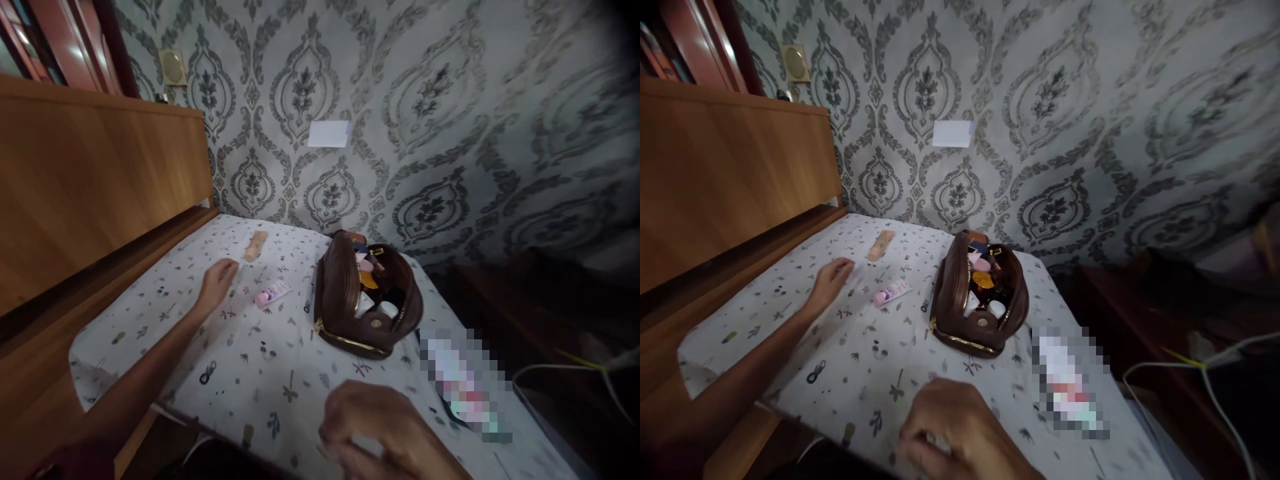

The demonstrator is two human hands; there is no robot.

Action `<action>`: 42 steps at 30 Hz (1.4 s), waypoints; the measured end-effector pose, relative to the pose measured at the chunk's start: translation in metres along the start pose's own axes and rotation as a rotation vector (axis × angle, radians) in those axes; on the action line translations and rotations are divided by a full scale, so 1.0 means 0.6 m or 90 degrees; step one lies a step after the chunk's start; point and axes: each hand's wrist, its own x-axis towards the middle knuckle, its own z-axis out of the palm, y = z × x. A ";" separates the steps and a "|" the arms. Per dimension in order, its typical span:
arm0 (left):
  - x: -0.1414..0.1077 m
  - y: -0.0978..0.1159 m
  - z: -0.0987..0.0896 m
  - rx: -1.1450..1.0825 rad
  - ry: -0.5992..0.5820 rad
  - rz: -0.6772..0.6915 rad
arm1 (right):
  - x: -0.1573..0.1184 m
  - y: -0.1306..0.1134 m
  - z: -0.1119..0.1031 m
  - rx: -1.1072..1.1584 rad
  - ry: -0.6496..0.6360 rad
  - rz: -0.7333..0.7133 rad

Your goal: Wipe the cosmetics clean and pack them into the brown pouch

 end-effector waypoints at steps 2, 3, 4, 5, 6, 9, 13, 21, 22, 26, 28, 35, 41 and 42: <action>0.026 -0.019 -0.022 0.067 0.053 0.011 | 0.047 0.001 0.013 0.041 0.023 0.046; 0.035 -0.027 -0.029 0.099 0.068 0.015 | 0.068 0.004 0.020 0.065 0.022 0.057; 0.040 -0.035 -0.032 0.129 0.072 0.019 | 0.087 0.007 0.027 0.084 0.012 0.076; 0.042 -0.042 -0.031 0.155 0.066 0.023 | 0.103 0.013 0.034 0.100 -0.002 0.087; 0.042 -0.048 -0.029 0.174 0.050 0.028 | 0.117 0.019 0.042 0.108 -0.017 0.095; 0.034 -0.062 -0.016 0.268 -0.032 0.050 | 0.147 0.043 0.067 0.116 -0.014 0.096; 0.030 -0.075 -0.010 0.473 -0.097 0.066 | 0.166 0.076 0.103 0.173 0.033 0.099; 0.029 -0.046 -0.011 0.346 -0.029 0.048 | 0.154 0.119 0.153 0.375 0.205 0.129; 0.019 -0.028 -0.008 0.287 -0.012 0.026 | 0.154 0.121 0.153 0.394 0.219 0.125; -0.045 0.060 0.027 0.082 -0.071 0.055 | 0.159 0.125 0.153 0.506 0.271 0.109; -0.080 0.096 0.053 0.014 -0.118 0.128 | 0.164 0.129 0.157 0.567 0.289 0.093; -0.123 0.104 0.114 0.069 -0.098 0.293 | 0.169 0.142 0.152 0.602 0.353 0.093; -0.120 0.066 0.124 -0.028 -0.121 0.203 | 0.162 0.142 0.147 0.496 0.353 0.107; -0.120 0.064 0.126 -0.049 -0.123 0.164 | 0.162 0.143 0.150 0.491 0.352 0.121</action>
